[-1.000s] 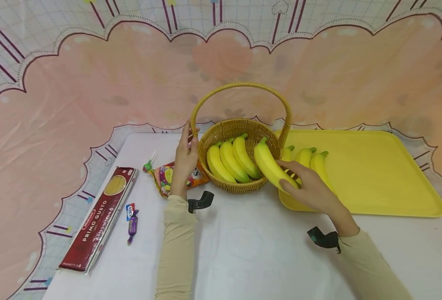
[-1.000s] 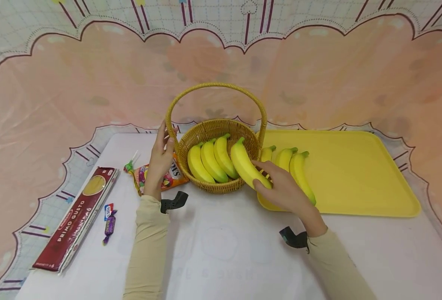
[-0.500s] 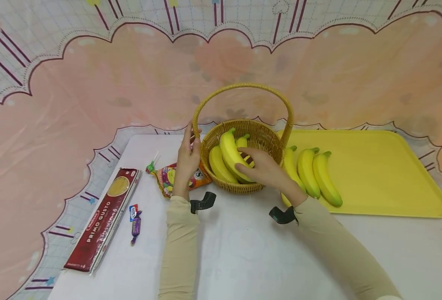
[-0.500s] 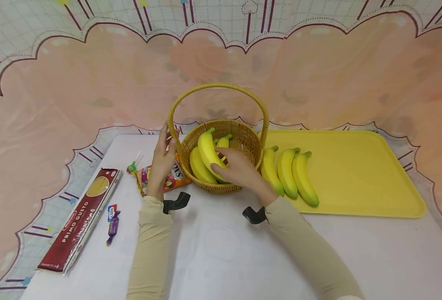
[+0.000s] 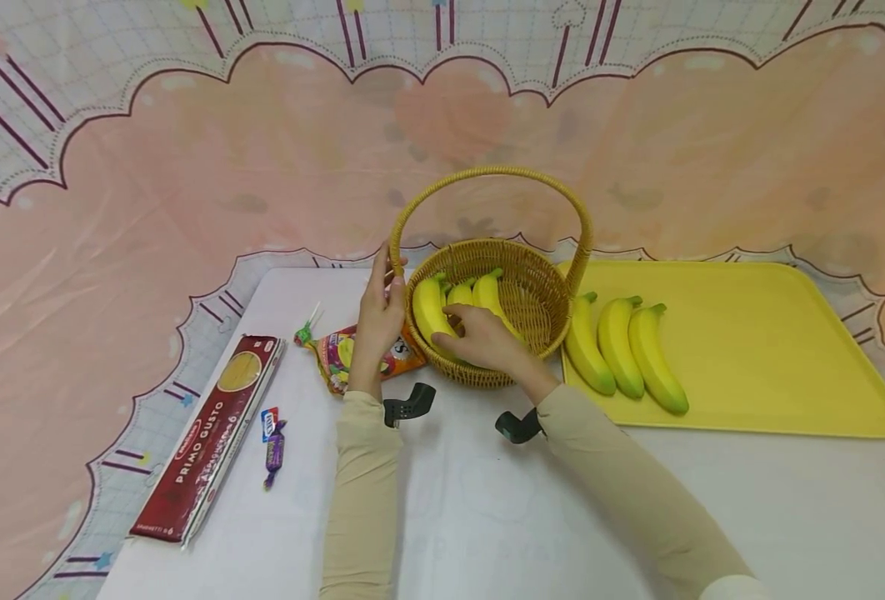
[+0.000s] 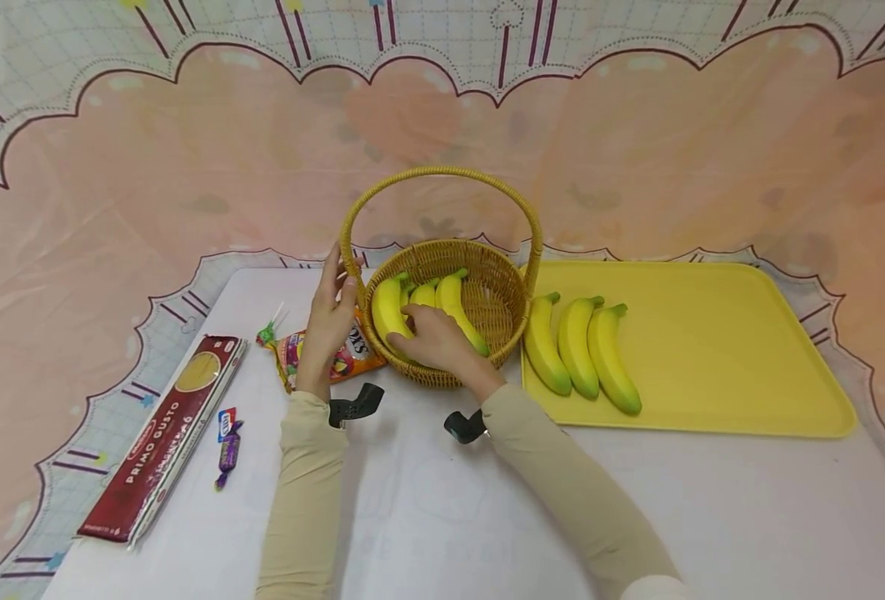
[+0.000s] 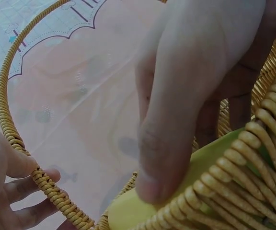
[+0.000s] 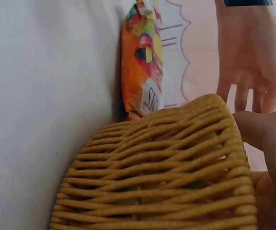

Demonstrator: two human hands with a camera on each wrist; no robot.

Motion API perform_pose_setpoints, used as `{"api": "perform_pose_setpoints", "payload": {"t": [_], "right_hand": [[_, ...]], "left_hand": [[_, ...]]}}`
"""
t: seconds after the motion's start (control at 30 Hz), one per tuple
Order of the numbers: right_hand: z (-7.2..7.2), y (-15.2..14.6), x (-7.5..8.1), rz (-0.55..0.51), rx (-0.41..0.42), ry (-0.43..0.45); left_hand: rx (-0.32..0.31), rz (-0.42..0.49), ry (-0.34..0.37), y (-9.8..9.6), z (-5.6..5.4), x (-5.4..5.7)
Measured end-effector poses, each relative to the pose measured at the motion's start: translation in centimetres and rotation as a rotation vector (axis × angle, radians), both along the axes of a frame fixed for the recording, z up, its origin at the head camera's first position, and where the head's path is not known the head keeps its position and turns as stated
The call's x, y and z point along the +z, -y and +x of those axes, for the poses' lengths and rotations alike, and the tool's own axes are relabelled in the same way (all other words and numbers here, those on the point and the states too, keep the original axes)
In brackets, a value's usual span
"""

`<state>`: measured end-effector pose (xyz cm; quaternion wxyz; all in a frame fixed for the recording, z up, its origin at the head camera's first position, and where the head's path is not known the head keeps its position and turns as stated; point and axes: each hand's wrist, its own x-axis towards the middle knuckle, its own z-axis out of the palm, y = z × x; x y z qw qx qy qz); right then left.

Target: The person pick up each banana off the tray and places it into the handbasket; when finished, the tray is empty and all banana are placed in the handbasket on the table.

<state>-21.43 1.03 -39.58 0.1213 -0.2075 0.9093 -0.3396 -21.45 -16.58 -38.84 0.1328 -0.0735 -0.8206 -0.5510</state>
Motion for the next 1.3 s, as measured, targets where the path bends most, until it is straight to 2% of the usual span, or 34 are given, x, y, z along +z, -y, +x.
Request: {"api": "perform_pose_setpoints", "payload": {"t": [0.13, 0.37, 0.7, 0.9, 1.0, 1.1, 1.3], "right_hand": [[0.1, 0.0, 0.1, -0.014, -0.002, -0.011], [0.4, -2.0, -0.1, -0.117, -0.038, -0.041], [2.6, -8.4, 0.3, -0.219, -0.114, -0.188], [4.1, -13.1, 0.1, -0.259, -0.179, -0.239], [4.6, -15.8, -0.5, -0.224, -0.213, -0.258], [4.8, -18.3, -1.2, -0.161, -0.242, -0.240], [5.8, -22.1, -2.4, 0.007, -0.313, -0.155]], "left_hand": [[-0.008, 0.007, 0.026, -0.2, 0.3, 0.6], [-0.015, 0.008, 0.047, -1.1, 2.3, 3.3], [-0.005, -0.010, 0.047, -1.2, 2.4, 3.7], [0.000, -0.009, 0.050, -1.3, 2.4, 3.9], [-0.001, -0.012, 0.057, -1.3, 2.4, 4.0], [0.001, -0.010, 0.057, -1.2, 2.4, 4.0], [-0.002, -0.016, 0.067, -1.2, 2.4, 3.8]]}}
